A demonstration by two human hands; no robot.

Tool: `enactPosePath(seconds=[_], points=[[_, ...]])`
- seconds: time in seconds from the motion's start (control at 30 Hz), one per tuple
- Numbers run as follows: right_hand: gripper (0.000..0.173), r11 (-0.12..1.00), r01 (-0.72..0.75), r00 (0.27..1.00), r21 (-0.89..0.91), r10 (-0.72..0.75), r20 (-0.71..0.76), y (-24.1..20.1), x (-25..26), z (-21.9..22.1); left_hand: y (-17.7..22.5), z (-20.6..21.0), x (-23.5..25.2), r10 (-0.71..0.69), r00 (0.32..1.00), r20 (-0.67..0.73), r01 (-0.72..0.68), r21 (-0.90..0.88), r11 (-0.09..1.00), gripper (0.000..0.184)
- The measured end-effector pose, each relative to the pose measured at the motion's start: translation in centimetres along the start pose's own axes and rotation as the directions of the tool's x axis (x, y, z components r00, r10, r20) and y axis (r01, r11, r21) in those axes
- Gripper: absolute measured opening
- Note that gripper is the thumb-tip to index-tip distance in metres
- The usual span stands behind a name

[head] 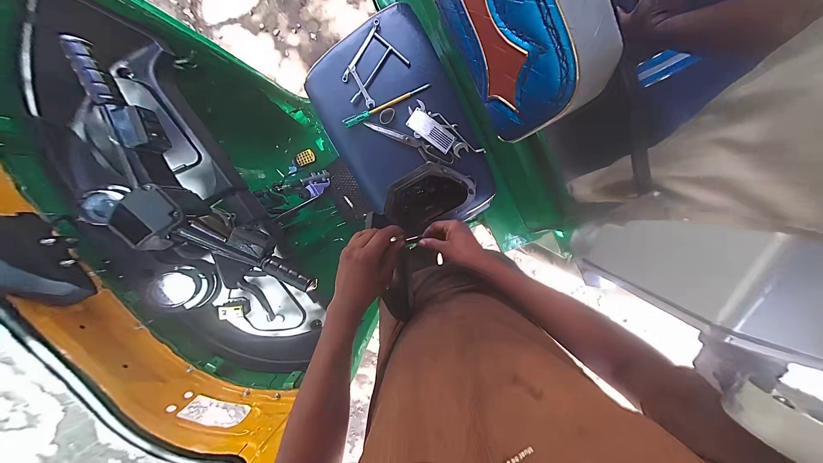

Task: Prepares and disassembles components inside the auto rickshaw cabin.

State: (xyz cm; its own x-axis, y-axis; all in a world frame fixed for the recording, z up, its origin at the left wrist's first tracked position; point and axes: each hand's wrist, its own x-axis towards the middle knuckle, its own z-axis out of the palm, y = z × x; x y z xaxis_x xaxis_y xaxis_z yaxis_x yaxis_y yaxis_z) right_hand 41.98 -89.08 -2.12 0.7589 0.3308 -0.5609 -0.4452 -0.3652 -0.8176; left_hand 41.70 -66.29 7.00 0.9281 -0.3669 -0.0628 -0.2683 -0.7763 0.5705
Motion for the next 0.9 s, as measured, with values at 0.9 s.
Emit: enactPosePath(seconds=[0.9], points=[[0.061, 0.593, -0.310, 0.951, -0.743, 0.208, -0.230, -1.1, 11.1, 1.7, -3.0, -0.4, -1.2, 0.008, 0.994, -0.112, -0.025, -0.156, 0.987, 0.019]])
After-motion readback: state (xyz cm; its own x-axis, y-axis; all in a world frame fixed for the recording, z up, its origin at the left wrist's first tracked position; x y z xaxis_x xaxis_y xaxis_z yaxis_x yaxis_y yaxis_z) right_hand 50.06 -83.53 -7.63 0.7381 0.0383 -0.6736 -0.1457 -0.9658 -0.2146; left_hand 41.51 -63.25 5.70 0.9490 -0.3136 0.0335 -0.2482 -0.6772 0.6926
